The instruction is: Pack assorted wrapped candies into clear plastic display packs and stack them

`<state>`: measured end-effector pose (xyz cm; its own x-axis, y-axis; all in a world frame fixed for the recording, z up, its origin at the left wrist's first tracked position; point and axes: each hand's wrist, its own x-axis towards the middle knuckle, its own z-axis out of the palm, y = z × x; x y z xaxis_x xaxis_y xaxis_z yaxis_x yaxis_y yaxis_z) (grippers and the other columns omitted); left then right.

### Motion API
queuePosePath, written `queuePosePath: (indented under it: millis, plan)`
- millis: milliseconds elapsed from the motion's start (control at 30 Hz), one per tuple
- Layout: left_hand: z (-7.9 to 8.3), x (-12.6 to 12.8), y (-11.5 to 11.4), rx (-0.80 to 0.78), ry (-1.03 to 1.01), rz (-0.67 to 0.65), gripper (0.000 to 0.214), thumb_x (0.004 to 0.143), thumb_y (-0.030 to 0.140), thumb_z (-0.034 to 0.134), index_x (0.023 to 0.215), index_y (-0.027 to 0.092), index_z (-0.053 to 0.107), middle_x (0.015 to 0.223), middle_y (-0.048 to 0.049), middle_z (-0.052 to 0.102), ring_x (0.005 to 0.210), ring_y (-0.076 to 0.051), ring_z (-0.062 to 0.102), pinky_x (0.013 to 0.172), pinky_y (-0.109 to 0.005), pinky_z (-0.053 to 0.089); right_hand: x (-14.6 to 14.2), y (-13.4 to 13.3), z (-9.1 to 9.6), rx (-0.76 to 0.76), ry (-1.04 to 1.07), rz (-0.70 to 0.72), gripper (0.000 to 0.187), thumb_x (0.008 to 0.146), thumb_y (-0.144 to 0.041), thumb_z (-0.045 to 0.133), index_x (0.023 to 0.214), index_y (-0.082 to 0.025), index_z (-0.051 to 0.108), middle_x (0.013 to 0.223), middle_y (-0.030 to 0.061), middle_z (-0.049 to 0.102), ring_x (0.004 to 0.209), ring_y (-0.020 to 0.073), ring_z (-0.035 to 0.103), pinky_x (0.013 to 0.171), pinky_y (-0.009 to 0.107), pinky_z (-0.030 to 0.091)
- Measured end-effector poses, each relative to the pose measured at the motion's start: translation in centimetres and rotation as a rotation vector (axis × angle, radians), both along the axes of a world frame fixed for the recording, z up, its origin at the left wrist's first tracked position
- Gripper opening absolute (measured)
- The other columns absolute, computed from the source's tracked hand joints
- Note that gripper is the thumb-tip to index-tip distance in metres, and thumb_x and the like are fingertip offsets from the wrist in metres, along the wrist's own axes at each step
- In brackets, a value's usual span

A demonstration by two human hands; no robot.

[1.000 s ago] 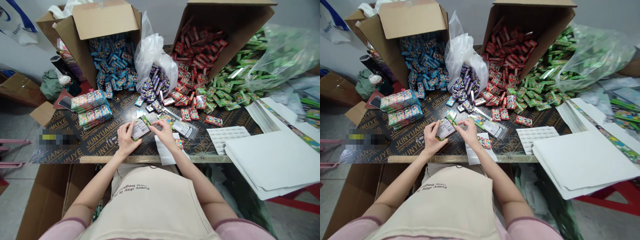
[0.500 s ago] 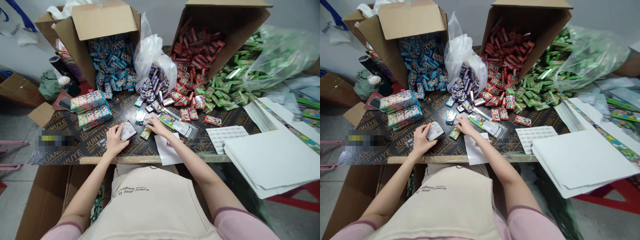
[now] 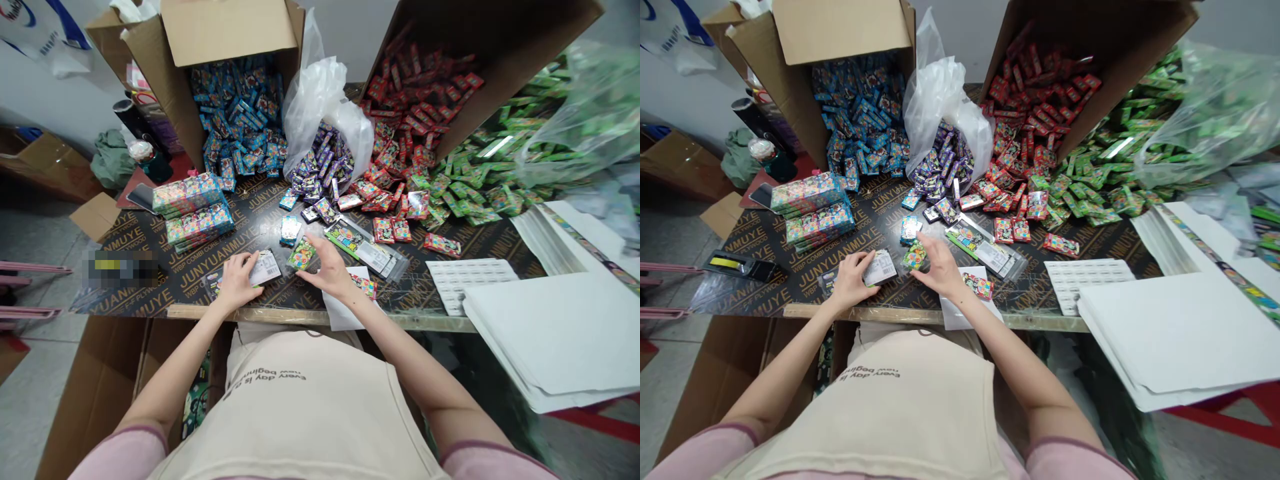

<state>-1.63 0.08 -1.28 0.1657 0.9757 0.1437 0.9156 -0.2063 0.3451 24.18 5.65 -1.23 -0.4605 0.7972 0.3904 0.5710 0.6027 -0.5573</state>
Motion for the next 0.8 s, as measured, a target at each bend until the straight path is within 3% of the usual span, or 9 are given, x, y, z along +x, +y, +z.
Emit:
queuePosePath:
  millis: [133,233,333,433,600,800]
  plan:
    - [0.6,0.5,0.0,-0.013,-0.073,-0.101,0.100,0.060,0.027,0.073,0.149,0.020,0.027,0.123,-0.0121,0.054,0.112,-0.031,0.049,0.096,-0.044,0.038,-0.5,-0.7,1.9,-0.063,-0.148,0.214,0.081,0.070,-0.013,0.067,0.144,-0.023,0.037,0.130,0.0145,0.052,0.119,0.0330,0.049,0.099,0.053,0.042]
    - [1.2,0.6,-0.1,-0.064,-0.140,-0.171,0.109,0.060,0.027,0.074,0.152,0.020,0.016,0.123,-0.0114,0.055,0.111,-0.030,0.050,0.095,-0.043,0.039,-0.2,-0.5,2.6,-0.136,-0.084,0.403,0.084,0.070,-0.013,0.068,0.145,-0.023,0.033,0.135,0.0129,0.051,0.122,0.0301,0.049,0.103,0.051,0.040]
    - [1.6,0.8,-0.1,-0.103,-0.218,-0.188,0.110,0.059,0.029,0.075,0.152,0.020,0.016,0.123,-0.0106,0.055,0.111,-0.029,0.051,0.095,-0.042,0.040,0.5,0.2,3.3,-0.193,-0.015,0.513,0.083,0.074,-0.020,0.069,0.147,-0.024,0.029,0.143,0.0116,0.046,0.129,0.0284,0.046,0.106,0.048,0.038]
    - [2.0,1.3,0.3,-0.102,-0.245,-0.159,0.113,0.056,0.028,0.077,0.152,0.021,0.017,0.121,-0.0102,0.057,0.109,-0.029,0.052,0.095,-0.043,0.041,1.0,0.9,4.4,-0.231,-0.044,0.523,0.081,0.075,-0.021,0.069,0.147,-0.026,0.030,0.145,0.0107,0.045,0.130,0.0282,0.046,0.106,0.047,0.039]
    - [2.6,2.0,1.3,-0.112,-0.308,-0.194,0.116,0.055,0.026,0.078,0.152,0.020,0.015,0.122,-0.0102,0.060,0.111,-0.030,0.054,0.097,-0.045,0.040,1.5,1.3,6.4,-0.194,-0.201,0.399,0.084,0.064,-0.022,0.073,0.142,-0.024,0.039,0.128,0.0114,0.058,0.114,0.0341,0.053,0.101,0.057,0.035]
    - [3.0,1.1,1.5,-0.146,-0.411,-0.209,0.114,0.056,0.028,0.079,0.152,0.019,0.017,0.125,-0.0109,0.060,0.115,-0.030,0.055,0.101,-0.044,0.039,2.7,1.5,6.7,-0.218,-0.115,0.362,0.088,0.064,-0.026,0.073,0.143,-0.028,0.035,0.138,0.0095,0.051,0.120,0.0327,0.050,0.104,0.054,0.031]
